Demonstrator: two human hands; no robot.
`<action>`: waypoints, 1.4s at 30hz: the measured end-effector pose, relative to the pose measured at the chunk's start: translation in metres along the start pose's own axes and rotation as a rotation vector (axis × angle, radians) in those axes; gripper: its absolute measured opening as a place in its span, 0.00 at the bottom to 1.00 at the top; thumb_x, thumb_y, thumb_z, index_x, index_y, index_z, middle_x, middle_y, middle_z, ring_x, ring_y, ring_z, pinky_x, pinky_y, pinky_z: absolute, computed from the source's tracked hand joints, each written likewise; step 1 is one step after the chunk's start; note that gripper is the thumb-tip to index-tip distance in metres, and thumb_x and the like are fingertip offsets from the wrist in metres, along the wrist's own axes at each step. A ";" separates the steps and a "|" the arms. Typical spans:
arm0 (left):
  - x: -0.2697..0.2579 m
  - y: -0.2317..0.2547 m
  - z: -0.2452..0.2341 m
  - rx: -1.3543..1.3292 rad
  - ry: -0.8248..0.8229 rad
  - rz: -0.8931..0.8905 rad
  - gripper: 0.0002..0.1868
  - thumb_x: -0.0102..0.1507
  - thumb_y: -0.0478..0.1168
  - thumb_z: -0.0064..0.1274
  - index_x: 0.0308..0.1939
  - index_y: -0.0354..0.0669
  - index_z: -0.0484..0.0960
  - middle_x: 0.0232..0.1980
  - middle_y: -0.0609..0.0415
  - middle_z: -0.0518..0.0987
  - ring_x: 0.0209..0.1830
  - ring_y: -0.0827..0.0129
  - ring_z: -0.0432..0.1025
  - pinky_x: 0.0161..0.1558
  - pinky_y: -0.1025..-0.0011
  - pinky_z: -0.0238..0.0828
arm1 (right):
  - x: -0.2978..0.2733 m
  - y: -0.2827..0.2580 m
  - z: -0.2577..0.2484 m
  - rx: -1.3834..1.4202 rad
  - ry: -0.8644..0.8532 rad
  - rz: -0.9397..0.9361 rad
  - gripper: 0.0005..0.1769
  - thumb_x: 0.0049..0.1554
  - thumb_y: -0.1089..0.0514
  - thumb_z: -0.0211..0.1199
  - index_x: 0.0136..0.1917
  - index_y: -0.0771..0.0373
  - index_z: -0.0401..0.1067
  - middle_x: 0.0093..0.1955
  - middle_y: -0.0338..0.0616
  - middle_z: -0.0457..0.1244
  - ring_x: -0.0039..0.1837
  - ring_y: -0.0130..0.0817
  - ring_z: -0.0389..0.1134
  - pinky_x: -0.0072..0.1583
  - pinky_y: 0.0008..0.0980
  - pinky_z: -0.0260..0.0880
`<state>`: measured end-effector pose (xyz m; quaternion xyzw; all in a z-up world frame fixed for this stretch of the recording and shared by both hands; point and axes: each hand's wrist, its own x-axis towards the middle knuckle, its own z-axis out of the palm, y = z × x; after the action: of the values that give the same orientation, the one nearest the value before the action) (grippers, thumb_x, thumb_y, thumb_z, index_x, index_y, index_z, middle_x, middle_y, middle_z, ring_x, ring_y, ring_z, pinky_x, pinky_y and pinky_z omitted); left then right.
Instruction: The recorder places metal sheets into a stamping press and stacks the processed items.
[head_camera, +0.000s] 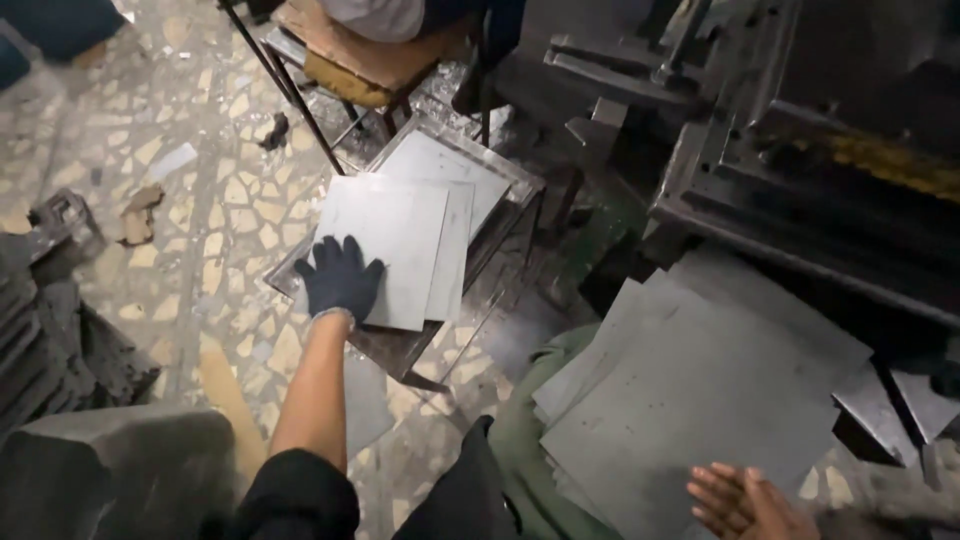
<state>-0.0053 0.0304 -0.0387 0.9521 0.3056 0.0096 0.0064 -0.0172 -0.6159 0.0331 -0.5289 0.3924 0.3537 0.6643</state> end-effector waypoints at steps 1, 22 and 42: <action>0.001 -0.010 0.010 -0.001 0.003 -0.001 0.40 0.65 0.64 0.40 0.72 0.41 0.65 0.76 0.35 0.63 0.72 0.41 0.58 0.65 0.32 0.48 | 0.003 0.002 0.000 -0.001 -0.002 -0.003 0.32 0.72 0.49 0.27 0.80 0.73 0.48 0.80 0.66 0.49 0.80 0.64 0.49 0.78 0.63 0.48; -0.093 0.040 -0.107 -2.060 -0.198 -0.100 0.10 0.68 0.40 0.53 0.50 0.41 0.78 0.42 0.56 0.78 0.37 0.73 0.70 0.41 0.74 0.72 | -0.058 0.050 0.091 0.023 0.047 -0.323 0.23 0.68 0.59 0.48 0.62 0.84 0.72 0.56 0.74 0.70 0.52 0.60 0.71 0.54 0.53 0.72; -0.149 0.377 -0.223 -1.927 -0.568 -0.314 0.16 0.61 0.41 0.62 0.48 0.33 0.86 0.47 0.38 0.85 0.47 0.49 0.81 0.51 0.51 0.82 | -0.030 -0.170 0.138 0.389 0.042 -0.812 0.09 0.61 0.64 0.65 0.44 0.73 0.71 0.39 0.53 0.64 0.38 0.37 0.70 0.37 0.31 0.68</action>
<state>0.0877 -0.3614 0.1892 0.4579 0.2766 0.0245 0.8445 0.1403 -0.5144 0.1501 -0.5125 0.2254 -0.0268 0.8282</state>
